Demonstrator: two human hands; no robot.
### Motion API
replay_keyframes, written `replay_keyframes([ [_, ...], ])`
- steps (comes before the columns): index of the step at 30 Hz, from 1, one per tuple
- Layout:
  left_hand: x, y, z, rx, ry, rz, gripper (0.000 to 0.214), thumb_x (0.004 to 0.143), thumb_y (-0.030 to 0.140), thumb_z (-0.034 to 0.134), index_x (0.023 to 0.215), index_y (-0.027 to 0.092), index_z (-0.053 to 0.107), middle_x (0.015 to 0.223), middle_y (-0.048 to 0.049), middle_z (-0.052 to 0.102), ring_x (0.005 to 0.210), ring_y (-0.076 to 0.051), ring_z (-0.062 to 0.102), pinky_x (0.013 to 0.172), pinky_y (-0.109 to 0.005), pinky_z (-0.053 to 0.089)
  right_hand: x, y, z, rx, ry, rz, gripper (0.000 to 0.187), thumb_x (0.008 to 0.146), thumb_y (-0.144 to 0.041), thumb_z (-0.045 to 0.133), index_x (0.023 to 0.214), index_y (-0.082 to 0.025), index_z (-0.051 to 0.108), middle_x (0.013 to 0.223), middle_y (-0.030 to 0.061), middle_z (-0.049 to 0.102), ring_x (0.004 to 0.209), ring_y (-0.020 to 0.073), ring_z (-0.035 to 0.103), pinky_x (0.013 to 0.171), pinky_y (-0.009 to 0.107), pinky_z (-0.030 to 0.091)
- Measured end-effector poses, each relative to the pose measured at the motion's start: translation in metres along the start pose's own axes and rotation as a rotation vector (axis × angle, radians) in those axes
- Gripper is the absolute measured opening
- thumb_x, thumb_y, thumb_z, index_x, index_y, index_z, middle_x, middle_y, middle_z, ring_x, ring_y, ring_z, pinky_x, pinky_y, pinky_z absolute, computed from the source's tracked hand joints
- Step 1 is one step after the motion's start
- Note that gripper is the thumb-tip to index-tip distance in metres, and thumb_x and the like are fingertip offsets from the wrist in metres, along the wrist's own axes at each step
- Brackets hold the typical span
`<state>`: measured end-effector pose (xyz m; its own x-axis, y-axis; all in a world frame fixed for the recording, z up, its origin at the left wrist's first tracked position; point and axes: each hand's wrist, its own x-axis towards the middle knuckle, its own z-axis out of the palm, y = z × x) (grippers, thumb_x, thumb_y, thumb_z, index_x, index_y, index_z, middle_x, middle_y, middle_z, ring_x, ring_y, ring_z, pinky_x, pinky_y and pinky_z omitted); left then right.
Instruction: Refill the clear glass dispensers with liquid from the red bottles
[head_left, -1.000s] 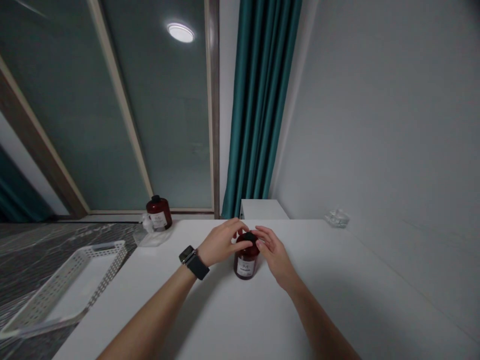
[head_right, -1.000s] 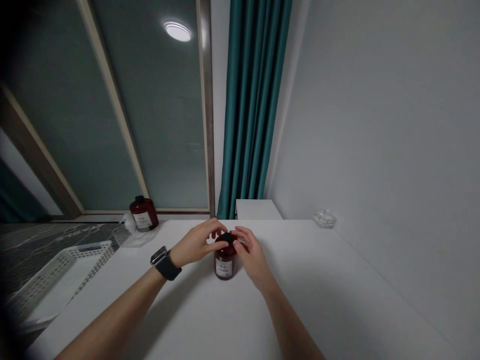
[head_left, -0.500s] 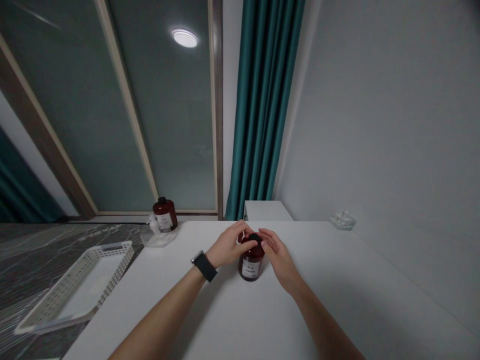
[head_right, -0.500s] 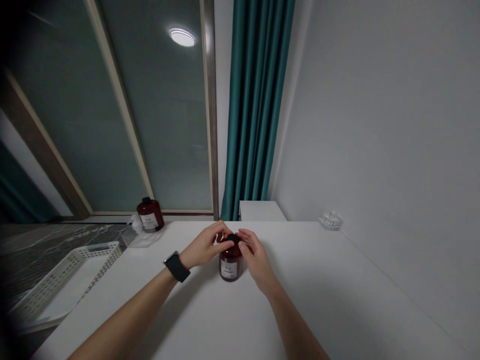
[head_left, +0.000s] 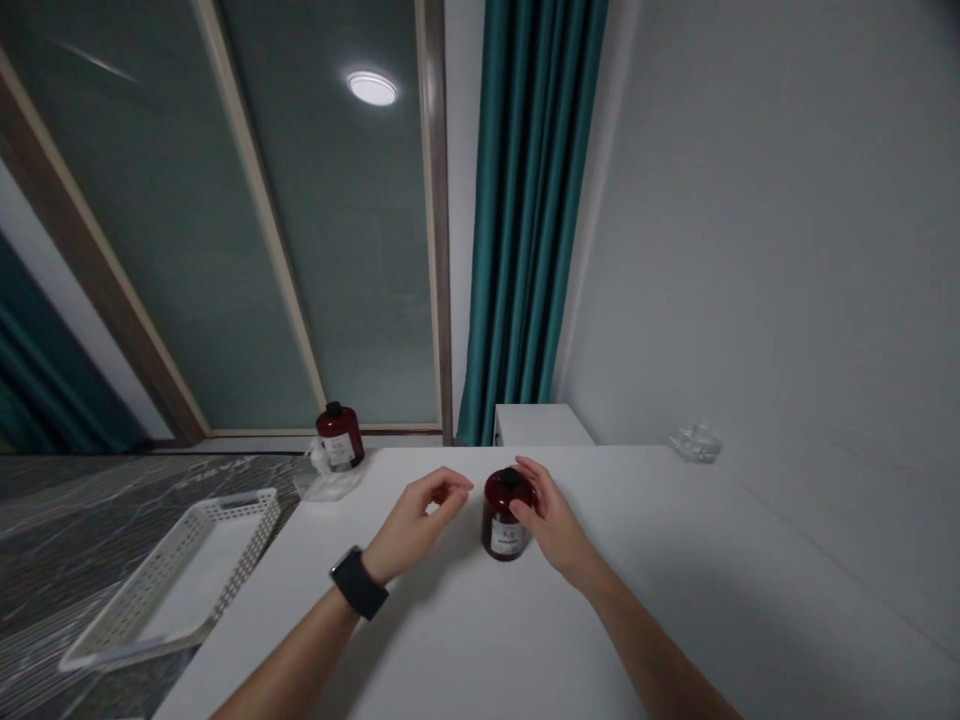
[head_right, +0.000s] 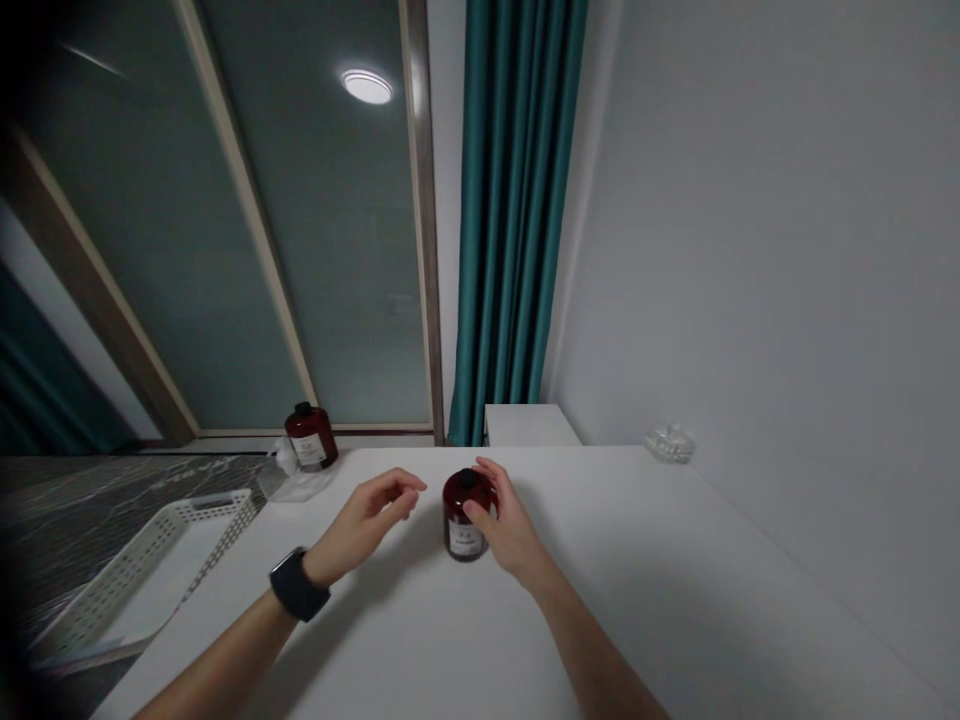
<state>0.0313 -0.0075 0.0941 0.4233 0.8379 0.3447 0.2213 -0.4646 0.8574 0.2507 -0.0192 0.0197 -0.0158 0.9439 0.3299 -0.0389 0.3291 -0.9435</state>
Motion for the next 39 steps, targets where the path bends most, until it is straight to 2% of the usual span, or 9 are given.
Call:
replay_keyframes([
  [4,-0.019,-0.018,-0.023,-0.108,0.129,-0.115,0.025,0.089,0.041,0.056,0.090,0.017,0.065,0.068,0.0016,0.056,0.065,-0.015,0.054,0.065,-0.026,0.044,0.018,0.006,0.007,0.011,0.020,0.024,0.058,0.082,-0.030,0.067,0.134,-0.030,0.044,0.139,0.0076,0.052,0.131,0.0227,0.050,0.115,0.044,0.032],
  [8,-0.029,-0.047,-0.032,-0.154,0.256,-0.165,0.028,0.086,0.044,0.058,0.087,0.017,0.064,0.065,0.0029,0.053,0.062,-0.014,0.051,0.062,-0.025,0.040,0.046,0.017,0.013,0.013,0.043,0.010,0.059,0.078,-0.030,0.069,0.132,-0.030,0.047,0.133,0.0073,0.055,0.126,0.0222,0.053,0.112,0.043,0.037],
  [13,-0.031,-0.067,-0.031,-0.206,0.222,-0.272,0.032,0.083,0.048,0.061,0.085,0.016,0.063,0.062,0.0042,0.050,0.058,-0.013,0.048,0.057,-0.024,0.037,0.085,0.031,0.015,-0.002,0.058,0.006,0.061,0.078,-0.034,0.068,0.134,-0.030,0.045,0.134,0.0068,0.054,0.126,0.0212,0.053,0.110,0.043,0.039],
  [20,-0.031,-0.070,-0.023,-0.192,0.160,-0.280,0.037,0.086,0.052,0.058,0.082,0.016,0.062,0.062,0.0030,0.050,0.059,-0.014,0.047,0.057,-0.025,0.037,0.122,0.041,0.011,-0.023,0.063,0.008,0.072,0.076,-0.039,0.069,0.139,-0.029,0.035,0.133,0.0077,0.052,0.125,0.0208,0.052,0.113,0.044,0.035],
  [30,-0.030,-0.075,-0.030,-0.138,0.159,-0.304,0.039,0.086,0.053,0.056,0.082,0.015,0.061,0.066,0.0019,0.049,0.062,-0.015,0.045,0.059,-0.025,0.037,0.133,0.047,0.004,-0.037,0.058,0.042,0.079,0.074,-0.041,0.071,0.143,-0.029,0.034,0.136,0.0086,0.053,0.128,0.0211,0.052,0.114,0.046,0.032],
  [39,-0.032,-0.079,-0.032,-0.108,0.155,-0.281,0.036,0.087,0.051,0.056,0.083,0.016,0.062,0.063,0.0042,0.045,0.056,-0.012,0.038,0.052,-0.022,0.030,0.131,0.046,-0.001,-0.066,0.041,0.094,0.082,0.075,-0.046,0.072,0.145,-0.031,0.032,0.140,0.0103,0.054,0.130,0.0232,0.052,0.114,0.053,0.031],
])
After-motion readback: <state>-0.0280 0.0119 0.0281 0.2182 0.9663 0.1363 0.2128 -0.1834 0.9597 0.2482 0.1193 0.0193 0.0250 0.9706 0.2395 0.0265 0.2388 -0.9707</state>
